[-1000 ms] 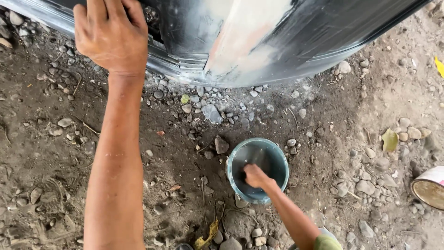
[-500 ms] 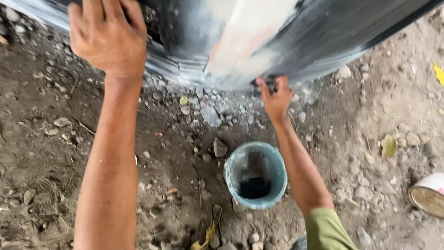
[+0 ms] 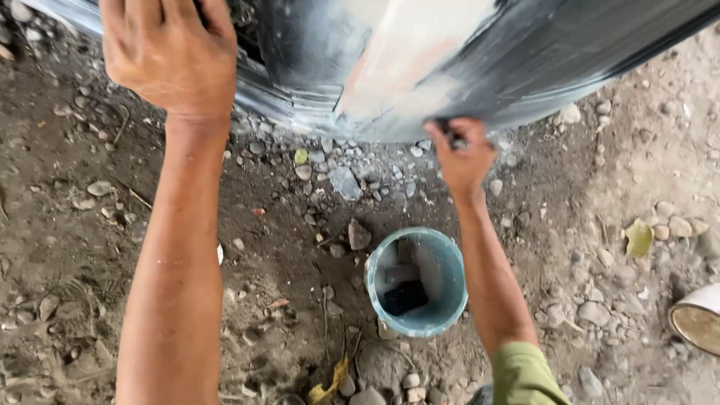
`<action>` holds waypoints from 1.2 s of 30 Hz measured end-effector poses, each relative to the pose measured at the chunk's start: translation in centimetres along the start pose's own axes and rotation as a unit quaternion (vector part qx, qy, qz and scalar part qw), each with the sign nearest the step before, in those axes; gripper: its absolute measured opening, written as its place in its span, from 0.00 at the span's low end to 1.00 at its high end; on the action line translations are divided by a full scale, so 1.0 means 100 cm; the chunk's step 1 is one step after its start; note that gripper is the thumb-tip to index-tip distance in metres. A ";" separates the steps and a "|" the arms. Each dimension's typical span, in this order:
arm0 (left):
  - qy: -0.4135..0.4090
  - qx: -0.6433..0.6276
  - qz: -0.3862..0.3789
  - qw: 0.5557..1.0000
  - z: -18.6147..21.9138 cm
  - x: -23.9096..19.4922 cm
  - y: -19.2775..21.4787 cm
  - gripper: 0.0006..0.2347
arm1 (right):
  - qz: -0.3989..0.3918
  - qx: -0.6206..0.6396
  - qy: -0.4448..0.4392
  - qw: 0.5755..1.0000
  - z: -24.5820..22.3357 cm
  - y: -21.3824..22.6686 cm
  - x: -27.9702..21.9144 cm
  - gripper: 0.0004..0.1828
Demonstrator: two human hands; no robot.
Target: The person sands the front bumper of a car using a sanding block, dipping it into a bucket of water periodically. They then wipe the sanded area with their hands and a piece of newspaper.
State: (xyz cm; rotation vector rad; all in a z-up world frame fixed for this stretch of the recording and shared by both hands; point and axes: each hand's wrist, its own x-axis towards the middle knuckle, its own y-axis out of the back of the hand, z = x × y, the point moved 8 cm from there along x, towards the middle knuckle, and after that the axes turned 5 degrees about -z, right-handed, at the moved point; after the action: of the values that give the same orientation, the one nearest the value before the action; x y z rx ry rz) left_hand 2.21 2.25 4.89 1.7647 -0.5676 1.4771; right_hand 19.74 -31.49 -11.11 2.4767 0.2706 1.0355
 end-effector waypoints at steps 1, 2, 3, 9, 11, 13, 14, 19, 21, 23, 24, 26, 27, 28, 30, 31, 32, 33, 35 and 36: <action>0.002 0.003 0.002 1.000 0.000 0.004 0.004 0.12 | -0.001 0.002 0.003 1.000 0.011 -0.011 -0.005 0.13; -0.009 -0.017 0.029 0.999 0.001 0.008 0.014 0.09 | 0.027 0.038 -0.032 0.998 0.027 -0.017 -0.010 0.13; -0.024 -0.043 0.056 0.997 0.006 0.013 0.022 0.09 | 0.059 0.072 -0.072 0.993 0.044 -0.021 -0.019 0.12; -0.008 0.017 0.010 1.000 -0.001 0.008 0.002 0.08 | 0.046 0.164 -0.313 0.934 0.108 -0.017 -0.096 0.10; -0.017 0.016 0.017 1.000 0.001 0.012 0.007 0.09 | 0.097 0.208 -0.359 0.904 0.105 -0.015 -0.095 0.09; -0.026 0.014 0.026 0.999 0.005 0.012 0.011 0.09 | 0.151 0.250 -0.401 0.868 0.111 -0.019 -0.103 0.09; -0.025 0.020 0.027 0.999 0.005 0.011 0.011 0.09 | 0.176 0.277 -0.389 0.861 0.116 -0.026 -0.101 0.10; -0.014 0.028 -0.015 0.999 0.000 0.004 -0.001 0.11 | 0.189 0.470 -0.326 0.798 0.086 -0.036 -0.091 0.16; -0.014 0.035 -0.018 0.999 -0.003 0.001 -0.003 0.11 | 0.154 0.583 -0.346 0.718 0.060 -0.032 -0.085 0.18; -0.008 0.043 -0.018 0.999 -0.005 -0.002 -0.016 0.12 | 0.136 0.590 -0.362 0.709 0.047 -0.021 -0.084 0.17; -0.001 0.051 -0.017 0.999 -0.008 -0.005 -0.022 0.13 | 0.119 0.598 -0.375 0.698 0.039 -0.018 -0.083 0.17; -0.009 0.026 0.004 1.000 -0.006 -0.005 -0.012 0.14 | 0.099 0.596 -0.380 0.701 0.037 -0.012 -0.092 0.17; -0.025 -0.003 0.036 0.999 -0.003 0.001 -0.008 0.15 | 0.087 0.600 -0.377 0.700 0.036 -0.013 -0.091 0.16; -0.023 -0.005 0.042 0.999 -0.003 0.000 -0.008 0.15 | 0.088 0.601 -0.370 0.703 0.052 -0.020 -0.095 0.16; -0.016 0.009 -0.007 1.000 -0.004 -0.007 -0.017 0.13 | 0.097 0.593 -0.367 0.710 0.080 -0.031 -0.116 0.17; -0.021 0.001 -0.004 1.000 -0.002 -0.006 -0.012 0.13 | 0.106 0.593 -0.365 0.710 0.082 -0.036 -0.114 0.17; -0.028 -0.016 -0.020 0.999 -0.001 -0.003 -0.010 0.12 | 0.134 0.560 -0.370 0.729 0.086 -0.037 -0.112 0.17; -0.037 -0.033 -0.034 0.998 -0.002 0.003 -0.009 0.12 | 0.161 0.528 -0.373 0.746 0.088 -0.041 -0.108 0.17; -0.056 -0.087 -0.072 0.992 -0.004 0.012 0.001 0.11 | 0.189 0.473 -0.367 0.778 0.070 -0.061 -0.089 0.18; -0.070 -0.133 -0.117 0.982 -0.003 0.016 0.001 0.10 | 0.207 0.414 -0.365 0.808 0.061 -0.067 -0.078 0.18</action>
State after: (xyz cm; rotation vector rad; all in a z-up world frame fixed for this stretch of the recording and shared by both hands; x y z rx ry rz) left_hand 2.31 2.64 6.46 1.6679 -0.5770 1.0707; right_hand 18.51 -30.18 -22.95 3.6126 -0.1199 -0.0731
